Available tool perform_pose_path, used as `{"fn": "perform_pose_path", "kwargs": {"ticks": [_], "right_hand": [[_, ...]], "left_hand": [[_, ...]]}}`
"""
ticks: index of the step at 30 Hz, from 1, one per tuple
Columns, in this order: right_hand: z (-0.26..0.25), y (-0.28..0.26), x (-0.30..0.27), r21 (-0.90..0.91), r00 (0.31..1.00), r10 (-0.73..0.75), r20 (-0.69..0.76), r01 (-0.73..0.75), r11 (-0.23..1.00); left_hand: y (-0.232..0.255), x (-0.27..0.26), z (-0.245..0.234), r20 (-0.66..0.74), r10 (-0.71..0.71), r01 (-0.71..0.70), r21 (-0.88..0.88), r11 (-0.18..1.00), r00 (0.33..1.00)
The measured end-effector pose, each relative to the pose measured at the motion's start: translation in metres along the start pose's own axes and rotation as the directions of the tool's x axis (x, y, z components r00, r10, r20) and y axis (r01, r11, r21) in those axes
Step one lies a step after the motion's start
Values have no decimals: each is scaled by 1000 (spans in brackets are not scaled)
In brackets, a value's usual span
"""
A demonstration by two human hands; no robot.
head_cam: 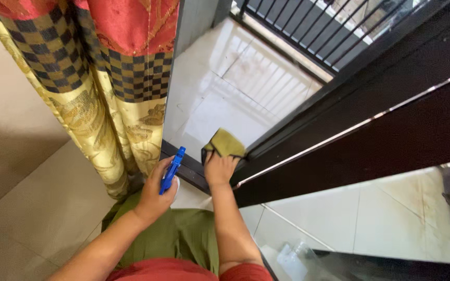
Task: The person cleans a glass sliding door by spraying liquid from a blue bottle and wiping the surface with a yellow cloth.
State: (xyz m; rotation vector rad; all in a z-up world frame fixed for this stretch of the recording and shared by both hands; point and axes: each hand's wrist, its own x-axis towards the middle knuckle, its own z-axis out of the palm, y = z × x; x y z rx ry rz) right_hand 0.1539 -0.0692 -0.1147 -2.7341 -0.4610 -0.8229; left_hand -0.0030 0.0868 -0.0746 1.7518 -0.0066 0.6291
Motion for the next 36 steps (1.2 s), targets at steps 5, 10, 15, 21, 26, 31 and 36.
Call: {"fn": "perform_pose_path", "kwargs": {"ticks": [5, 10, 15, 21, 26, 31, 36], "right_hand": [[-97, -8, 104, -82, 967, 124, -222, -146, 986], [-156, -20, 173, -75, 835, 51, -547, -110, 991], [-67, -9, 75, -139, 974, 124, -187, -151, 979], [-20, 8, -10, 98, 994, 13, -112, -2, 995], [-108, -10, 131, 172, 921, 147, -361, -90, 981], [-164, -57, 190, 13, 918, -100, -384, 113, 993], [-59, -29, 100, -228, 852, -482, -205, 438, 870]], "left_hand": [[1, -6, 16, 8, 66, -65, -91, 994, 998], [17, -1, 19, 66, -18, 30, -186, 982, 998], [25, 7, 12, 88, -70, 78, -93, 993, 994], [24, 2, 7, 89, -48, 54, -74, 996, 995], [29, 0, 11, 58, 40, -34, -112, 993, 998], [37, -2, 12, 35, -112, 116, -124, 985, 993], [41, -2, 9, -12, -86, 85, -45, 995, 996]]}}
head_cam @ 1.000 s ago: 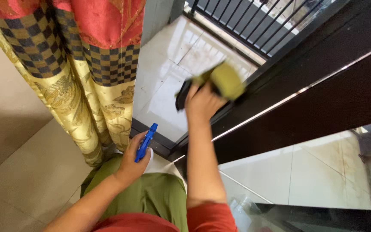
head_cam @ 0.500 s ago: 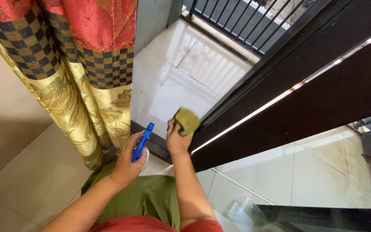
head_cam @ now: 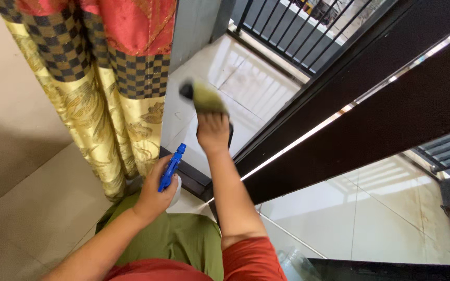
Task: The person cleans a glass sliding door by spraying liquid from a blue bottle and wiping the surface with a yellow cloth.
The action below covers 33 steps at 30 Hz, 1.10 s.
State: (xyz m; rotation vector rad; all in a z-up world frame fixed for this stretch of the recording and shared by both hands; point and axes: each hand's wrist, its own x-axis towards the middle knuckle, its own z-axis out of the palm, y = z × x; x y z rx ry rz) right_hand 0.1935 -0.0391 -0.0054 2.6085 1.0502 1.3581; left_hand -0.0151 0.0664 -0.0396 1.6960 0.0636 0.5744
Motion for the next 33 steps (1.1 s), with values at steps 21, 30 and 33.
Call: {"fn": "perform_pose_path", "kwargs": {"ticks": [21, 30, 33], "right_hand": [[-198, 49, -134, 279, 899, 332, -287, -253, 926], [-194, 52, -144, 396, 915, 343, -213, -240, 886], [-195, 47, -140, 365, 914, 336, -228, -239, 900]], "left_hand": [[33, -61, 80, -31, 95, -90, 120, 989, 995], [-22, -95, 100, -142, -115, 149, 258, 955, 983], [-27, -102, 93, -137, -63, 101, 289, 952, 989]]}}
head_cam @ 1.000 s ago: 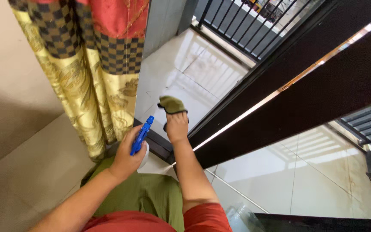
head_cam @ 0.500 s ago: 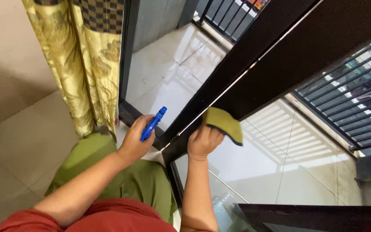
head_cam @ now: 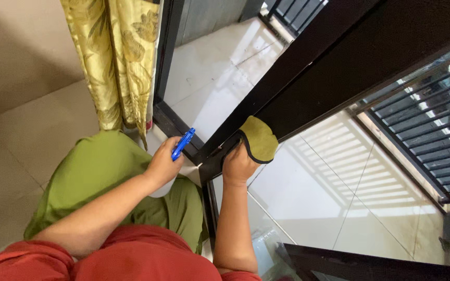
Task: The person cleans a glass sliding door by spraying liquid from a blue bottle and wiping the surface with a yellow cloth.
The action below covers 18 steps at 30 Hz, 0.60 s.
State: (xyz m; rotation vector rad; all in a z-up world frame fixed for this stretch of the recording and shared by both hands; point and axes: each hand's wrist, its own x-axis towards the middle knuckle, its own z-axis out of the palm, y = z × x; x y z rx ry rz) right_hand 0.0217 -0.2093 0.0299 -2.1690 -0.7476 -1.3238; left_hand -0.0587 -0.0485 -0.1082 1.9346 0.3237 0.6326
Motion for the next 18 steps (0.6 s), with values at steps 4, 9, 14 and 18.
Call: {"fn": "perform_pose_path", "kwargs": {"ticks": [4, 9, 14, 18], "right_hand": [[1, -1, 1, -15, 999, -7, -52, 6, 1000], [24, -1, -16, -37, 993, 105, -48, -107, 994], [58, -8, -27, 48, 962, 267, -60, -265, 963], [100, -10, 5, 46, 979, 175, -100, -171, 984]], "left_hand": [[0, 3, -2, 15, -23, 22, 25, 999, 1000], [-11, 23, -6, 42, -11, 16, -112, 994, 999], [-22, 51, -13, 133, -133, 148, -111, 983, 982], [-25, 82, -31, 230, -31, 76, -188, 979, 973]]}}
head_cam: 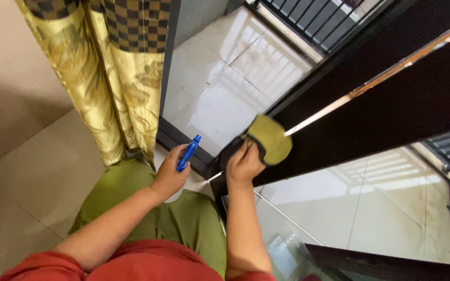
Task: The person cleans a glass sliding door by spraying liquid from a blue bottle and wiping the surface with a yellow cloth.
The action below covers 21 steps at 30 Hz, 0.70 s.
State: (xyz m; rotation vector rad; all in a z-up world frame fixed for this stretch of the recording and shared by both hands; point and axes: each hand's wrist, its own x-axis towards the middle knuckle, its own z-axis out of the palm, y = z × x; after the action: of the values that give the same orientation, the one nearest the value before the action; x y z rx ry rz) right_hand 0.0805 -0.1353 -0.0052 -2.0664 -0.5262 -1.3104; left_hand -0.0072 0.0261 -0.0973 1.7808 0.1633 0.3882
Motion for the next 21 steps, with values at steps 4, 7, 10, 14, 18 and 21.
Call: {"fn": "perform_pose_path", "kwargs": {"ticks": [4, 7, 10, 14, 18, 21], "right_hand": [[72, 6, 18, -16, 999, 8, 45, -7, 1000], [127, 23, -26, -187, 944, 170, 283, -120, 975], [145, 35, -129, -372, 754, 245, 609, -1, 928], [140, 38, -169, -378, 745, 367, 557, -166, 911], [147, 39, -53, -562, 740, 572, 354, -321, 762], [162, 27, 46, -514, 870, 462, 174, -320, 796]], "left_hand": [[-6, 25, -26, 31, 140, -140, 14, 990, 990], [-15, 42, -42, 30, 53, -52, -47, 998, 998], [-25, 60, -58, -3, 19, -19, -80, 997, 1000], [-37, 75, -89, -40, 172, -174, -72, 982, 984], [-40, 87, -103, -23, 179, -178, 63, 982, 984], [-35, 92, -102, 34, 207, -209, 141, 968, 978]]}}
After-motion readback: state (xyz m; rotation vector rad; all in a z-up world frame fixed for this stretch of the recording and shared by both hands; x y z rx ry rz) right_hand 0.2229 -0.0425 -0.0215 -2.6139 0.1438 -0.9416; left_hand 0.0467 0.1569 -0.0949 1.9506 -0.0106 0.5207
